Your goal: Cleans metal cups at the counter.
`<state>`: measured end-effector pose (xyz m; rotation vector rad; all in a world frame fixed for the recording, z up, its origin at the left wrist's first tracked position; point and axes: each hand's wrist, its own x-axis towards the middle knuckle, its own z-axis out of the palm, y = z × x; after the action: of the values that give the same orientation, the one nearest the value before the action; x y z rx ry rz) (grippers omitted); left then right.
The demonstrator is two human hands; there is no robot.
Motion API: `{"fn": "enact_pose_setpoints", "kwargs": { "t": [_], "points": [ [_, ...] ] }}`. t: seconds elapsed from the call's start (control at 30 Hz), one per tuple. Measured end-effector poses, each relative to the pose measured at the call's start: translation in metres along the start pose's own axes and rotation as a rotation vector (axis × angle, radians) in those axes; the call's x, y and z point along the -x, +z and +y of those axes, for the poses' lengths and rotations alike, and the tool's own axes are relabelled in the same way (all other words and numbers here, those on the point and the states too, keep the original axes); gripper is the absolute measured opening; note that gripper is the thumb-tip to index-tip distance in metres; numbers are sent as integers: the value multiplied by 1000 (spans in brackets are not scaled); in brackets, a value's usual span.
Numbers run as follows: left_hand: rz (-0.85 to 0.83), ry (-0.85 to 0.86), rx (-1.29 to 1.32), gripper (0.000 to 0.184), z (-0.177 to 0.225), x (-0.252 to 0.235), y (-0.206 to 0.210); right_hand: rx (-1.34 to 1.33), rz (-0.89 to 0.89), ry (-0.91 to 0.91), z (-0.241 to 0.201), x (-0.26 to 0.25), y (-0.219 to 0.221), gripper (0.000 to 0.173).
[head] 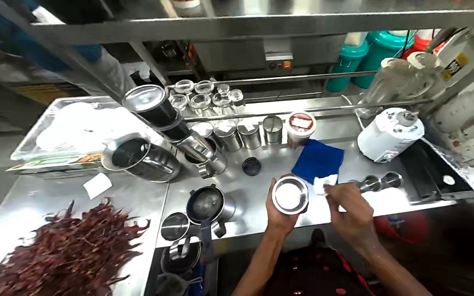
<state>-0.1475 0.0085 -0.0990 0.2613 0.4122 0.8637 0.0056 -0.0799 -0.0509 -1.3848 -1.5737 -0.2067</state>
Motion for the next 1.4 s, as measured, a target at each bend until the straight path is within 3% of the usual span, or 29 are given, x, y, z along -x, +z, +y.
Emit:
{"fn": "enact_pose_setpoints", "kwargs": {
  "t": [0.1,0.23,0.3,0.37,0.43,0.5,0.57,0.63,0.7,0.77,0.83,0.93,1.0,1.1,1.23,1.3,1.4],
  "points": [
    [-113,151,-366,57,-10,1,40,112,-228,-399,14,-21,-1,23],
    [-172,326,-905,59,-15,0,79,189,-198,-407,24,-40,-19,19],
    [-191,444,-1041,60,-18,-3,91,133,-174,-287,23,-39,-26,19],
    [-179,564,-1121,57,-25,-7,97,-96,-197,-75,21,-33,-27,12],
    [-191,656,-1151,54,-28,-9,97,-498,-307,236,21,-30,-32,7],
    [-223,687,-1091,56,-28,-10,96,-1101,-383,616,27,-33,-42,9],
    [-215,655,-964,57,-23,-8,97,-1629,-200,880,36,-31,-49,16],
    [-213,647,-771,49,-13,-4,103,-1765,82,921,50,-34,-64,17],
    [-233,651,-641,45,-2,2,109,-1702,266,894,69,-38,-78,17],
    [-254,655,-645,45,7,10,111,-1518,265,800,71,-36,-86,20],
    [-265,648,-676,46,14,13,114,-1147,159,574,56,-40,-85,21],
    [-265,587,-689,47,20,16,120,-579,83,69,32,-52,-73,17],
    [-271,473,-620,48,23,19,123,-413,77,-190,17,-67,-68,17],
    [-245,221,-394,54,25,24,121,-321,10,-431,2,-85,-62,17],
    [-185,34,-181,59,27,24,114,-82,-146,-585,-8,-101,-47,21],
    [-134,24,-243,57,26,23,109,1,-213,-573,-11,-98,-34,22],
    [-84,54,-433,54,25,25,108,-80,-235,-507,-15,-78,-15,16]
  ]
}}
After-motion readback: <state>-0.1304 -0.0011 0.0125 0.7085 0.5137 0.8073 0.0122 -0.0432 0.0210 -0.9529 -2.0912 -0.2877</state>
